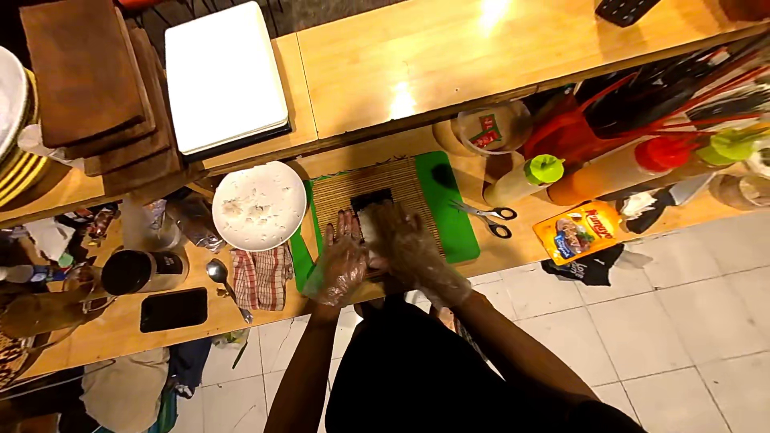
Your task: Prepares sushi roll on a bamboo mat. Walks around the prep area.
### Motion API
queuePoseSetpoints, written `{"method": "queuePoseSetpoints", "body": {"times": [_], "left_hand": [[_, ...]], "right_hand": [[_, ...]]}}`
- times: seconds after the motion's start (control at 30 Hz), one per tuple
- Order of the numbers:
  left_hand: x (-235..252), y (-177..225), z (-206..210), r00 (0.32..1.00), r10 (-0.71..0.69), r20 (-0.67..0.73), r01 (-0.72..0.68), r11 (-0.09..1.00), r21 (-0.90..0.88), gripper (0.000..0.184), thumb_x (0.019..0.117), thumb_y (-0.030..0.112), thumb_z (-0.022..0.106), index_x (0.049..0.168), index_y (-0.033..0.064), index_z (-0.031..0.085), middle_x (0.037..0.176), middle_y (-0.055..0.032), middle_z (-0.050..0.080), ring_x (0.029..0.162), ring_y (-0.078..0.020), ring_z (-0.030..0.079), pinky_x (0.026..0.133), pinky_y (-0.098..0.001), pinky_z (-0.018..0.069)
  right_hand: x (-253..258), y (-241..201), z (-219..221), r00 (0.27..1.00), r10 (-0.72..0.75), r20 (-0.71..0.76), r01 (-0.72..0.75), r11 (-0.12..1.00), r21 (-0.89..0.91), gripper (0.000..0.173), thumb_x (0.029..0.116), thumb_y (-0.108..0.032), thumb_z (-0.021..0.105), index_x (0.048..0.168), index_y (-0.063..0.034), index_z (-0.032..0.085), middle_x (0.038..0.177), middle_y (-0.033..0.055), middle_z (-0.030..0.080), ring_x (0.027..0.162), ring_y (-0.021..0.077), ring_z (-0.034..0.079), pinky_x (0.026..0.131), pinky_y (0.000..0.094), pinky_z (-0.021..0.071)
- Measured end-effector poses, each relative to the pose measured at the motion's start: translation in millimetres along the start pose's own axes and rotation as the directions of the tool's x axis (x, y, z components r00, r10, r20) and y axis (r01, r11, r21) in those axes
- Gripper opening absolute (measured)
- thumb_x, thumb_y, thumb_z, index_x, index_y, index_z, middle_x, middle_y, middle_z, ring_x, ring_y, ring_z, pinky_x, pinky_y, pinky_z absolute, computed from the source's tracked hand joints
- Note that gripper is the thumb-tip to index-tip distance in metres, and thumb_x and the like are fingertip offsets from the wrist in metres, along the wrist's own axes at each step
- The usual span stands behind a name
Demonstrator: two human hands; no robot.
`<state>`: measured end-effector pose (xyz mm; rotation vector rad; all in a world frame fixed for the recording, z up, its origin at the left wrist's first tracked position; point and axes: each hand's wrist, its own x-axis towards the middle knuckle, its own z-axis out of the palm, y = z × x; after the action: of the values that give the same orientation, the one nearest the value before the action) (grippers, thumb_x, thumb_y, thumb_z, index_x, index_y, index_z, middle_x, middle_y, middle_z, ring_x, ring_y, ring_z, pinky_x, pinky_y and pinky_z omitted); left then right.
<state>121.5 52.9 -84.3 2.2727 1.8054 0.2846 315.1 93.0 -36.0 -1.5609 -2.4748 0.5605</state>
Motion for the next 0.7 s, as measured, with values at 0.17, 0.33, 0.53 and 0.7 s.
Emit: {"method": "queuePoseSetpoints", "body": {"times": [0.17,0.33,0.53,0.7], "left_hand": [[-42.6,1.0,-19.1,0.985,-0.146,-0.089,0.137,0.985,-0.104,0.064,0.1085,0.036,0.022,0.161,0.0000,0.025,0.170,-0.0166,0.018,0.158,-0.0317,0.012,0.127,-0.0598,0.0088],[-90.2,-1.2,-36.5,0.949,-0.254,-0.190,0.208,0.951,-0.229,0.060,0.1033,0.033,0.032,0.149,-0.0035,0.048,0.158,-0.0190,0.044,0.149,-0.0324,0.038,0.124,-0.0519,0.0278],[-92.2,21.3,-50.7,0.758,-0.644,-0.100,0.432,0.611,-0.664,0.034,0.1058,0.019,0.046,0.119,-0.0022,0.069,0.110,-0.0126,0.074,0.092,-0.0169,0.073,0.083,-0.0359,0.0618],[-60.8,2.1,-71.7,0.537,-0.836,0.115,0.397,0.131,-0.908,0.042,0.1115,0.028,0.038,0.121,-0.0040,0.062,0.099,-0.0131,0.074,0.065,-0.0181,0.070,0.054,-0.0309,0.0585]], "right_hand": [[-46.5,90.3,-38.7,0.970,0.200,-0.138,-0.171,0.965,0.197,0.077,0.0954,-0.054,0.060,0.157,-0.0132,0.041,0.164,0.0104,0.038,0.154,0.0342,0.028,0.123,0.0619,0.0260],[-85.5,114.8,-59.5,0.927,0.363,-0.092,-0.323,0.900,0.293,0.043,0.1012,-0.030,0.059,0.140,-0.0110,0.063,0.143,0.0143,0.061,0.134,0.0332,0.057,0.111,0.0576,0.0446],[-62.0,89.9,-51.3,0.966,0.257,-0.022,-0.227,0.886,0.405,0.034,0.1022,-0.024,0.058,0.128,-0.0050,0.070,0.129,0.0157,0.069,0.122,0.0291,0.065,0.108,0.0502,0.0492],[1.3,26.7,-46.4,0.994,-0.103,-0.031,0.107,0.914,0.391,0.032,0.0991,-0.023,0.064,0.124,-0.0042,0.071,0.122,0.0161,0.071,0.110,0.0292,0.070,0.098,0.0482,0.0555]]}}
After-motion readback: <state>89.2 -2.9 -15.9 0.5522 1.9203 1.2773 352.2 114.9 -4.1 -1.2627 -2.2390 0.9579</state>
